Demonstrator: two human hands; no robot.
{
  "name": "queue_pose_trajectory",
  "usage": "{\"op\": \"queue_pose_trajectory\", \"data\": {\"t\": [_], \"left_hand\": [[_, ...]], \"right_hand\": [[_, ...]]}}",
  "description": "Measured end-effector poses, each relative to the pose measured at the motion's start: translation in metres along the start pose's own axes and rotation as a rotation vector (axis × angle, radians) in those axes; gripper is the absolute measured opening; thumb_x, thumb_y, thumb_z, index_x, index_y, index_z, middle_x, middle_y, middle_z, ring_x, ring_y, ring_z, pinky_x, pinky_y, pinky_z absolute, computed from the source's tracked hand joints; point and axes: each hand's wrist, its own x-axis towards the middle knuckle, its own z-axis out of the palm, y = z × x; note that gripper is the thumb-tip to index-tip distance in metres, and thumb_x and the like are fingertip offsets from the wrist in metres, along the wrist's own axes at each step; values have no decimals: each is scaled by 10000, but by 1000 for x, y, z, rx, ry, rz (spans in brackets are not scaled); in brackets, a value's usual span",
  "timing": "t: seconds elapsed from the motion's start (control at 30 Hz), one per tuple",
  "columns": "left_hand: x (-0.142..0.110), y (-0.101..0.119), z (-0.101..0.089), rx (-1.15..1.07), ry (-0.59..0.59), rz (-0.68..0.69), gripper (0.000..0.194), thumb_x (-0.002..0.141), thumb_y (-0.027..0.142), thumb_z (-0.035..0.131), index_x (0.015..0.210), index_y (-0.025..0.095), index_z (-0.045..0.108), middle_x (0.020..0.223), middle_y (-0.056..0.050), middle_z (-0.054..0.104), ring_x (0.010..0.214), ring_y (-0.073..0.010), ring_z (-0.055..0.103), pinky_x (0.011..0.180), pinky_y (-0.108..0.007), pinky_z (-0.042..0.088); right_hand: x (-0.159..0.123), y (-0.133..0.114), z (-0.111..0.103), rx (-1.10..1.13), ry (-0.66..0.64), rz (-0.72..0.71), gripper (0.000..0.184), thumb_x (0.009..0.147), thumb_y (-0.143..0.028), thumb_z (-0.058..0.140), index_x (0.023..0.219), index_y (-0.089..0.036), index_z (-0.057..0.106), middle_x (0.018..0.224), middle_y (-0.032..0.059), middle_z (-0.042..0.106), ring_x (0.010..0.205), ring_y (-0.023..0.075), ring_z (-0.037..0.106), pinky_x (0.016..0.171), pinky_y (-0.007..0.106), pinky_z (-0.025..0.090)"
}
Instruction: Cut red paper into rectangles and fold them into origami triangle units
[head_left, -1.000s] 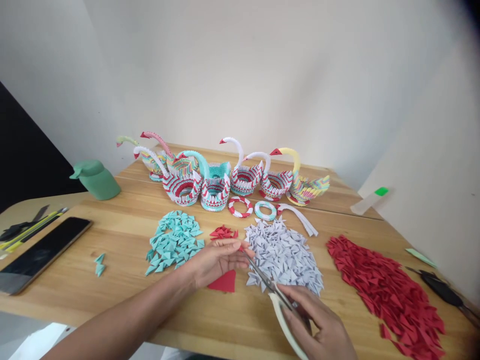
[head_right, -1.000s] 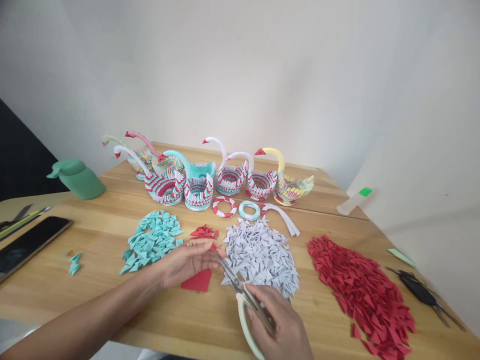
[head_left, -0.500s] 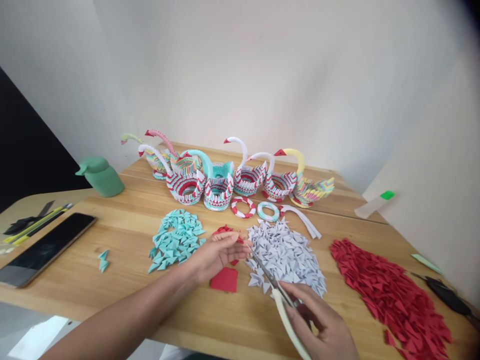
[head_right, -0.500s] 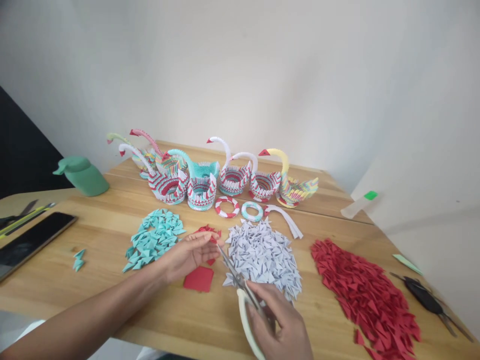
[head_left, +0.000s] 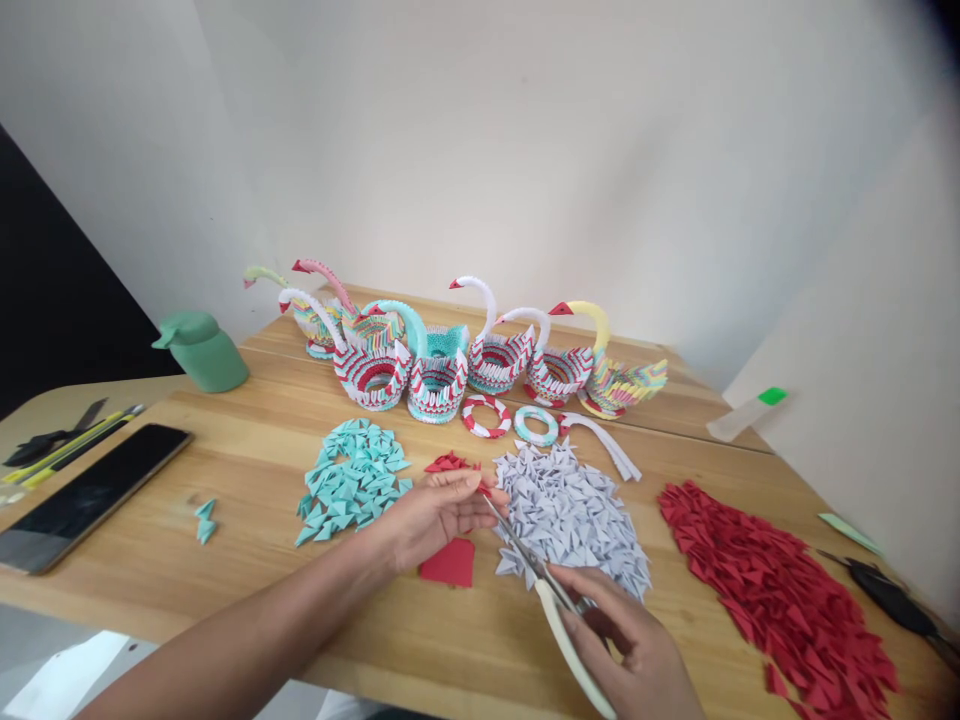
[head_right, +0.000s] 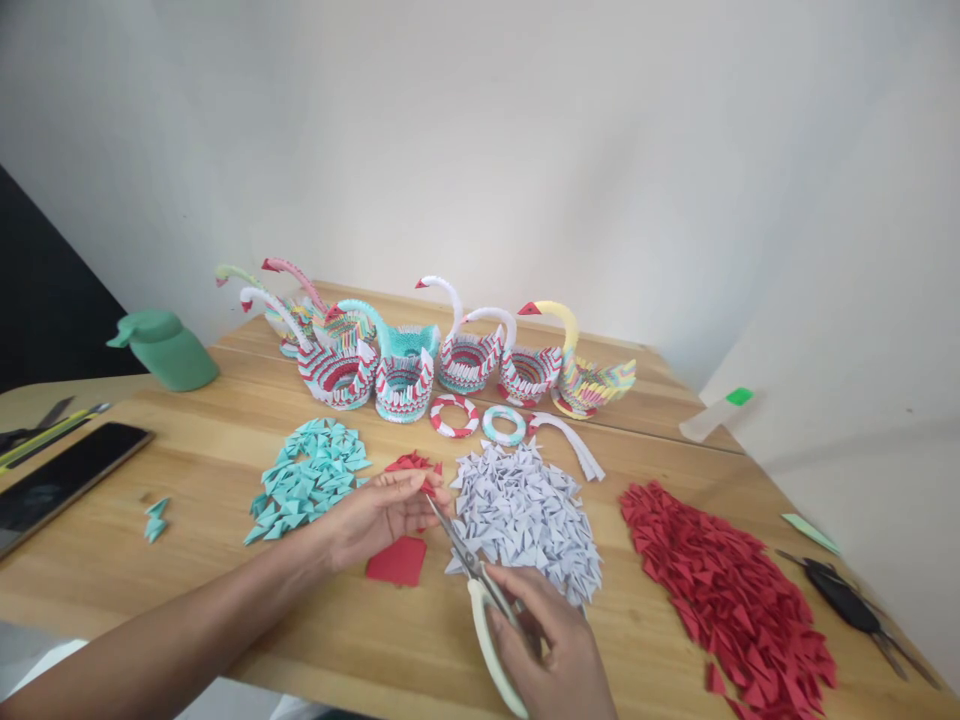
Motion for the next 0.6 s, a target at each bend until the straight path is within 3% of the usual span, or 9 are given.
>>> {"op": "queue_pose_trajectory", "data": {"t": [0.13,0.33,0.6], "left_hand": [[1,0,-1,61,-10,27,275,746,286,731,921,77,696,923,-127,714,847,-202,674,755,-275,499],[1,0,1,164,13,87,299,729,308,743,932,92,702,952,-131,717,808,-177,666,762,-275,490],[1,1,0,173,-17,86,272,754,320,719,895,88,716,949,-122,713,803,-160,659,757,-256,486]], "right_hand": [[-3,3,0,-78,-3,-50,236,845,-324,570,1015,-233,706,941,70,720,726,171,687,595,194,561],[-7,7,2,-255,92,-210,255,838,-267,587,1074,-223,672,997,91,695,896,213,669,779,270,556],[-4,3,3,-217,67,-178,229,847,-264,575,1051,-231,673,953,72,706,842,189,680,687,222,561]]}}
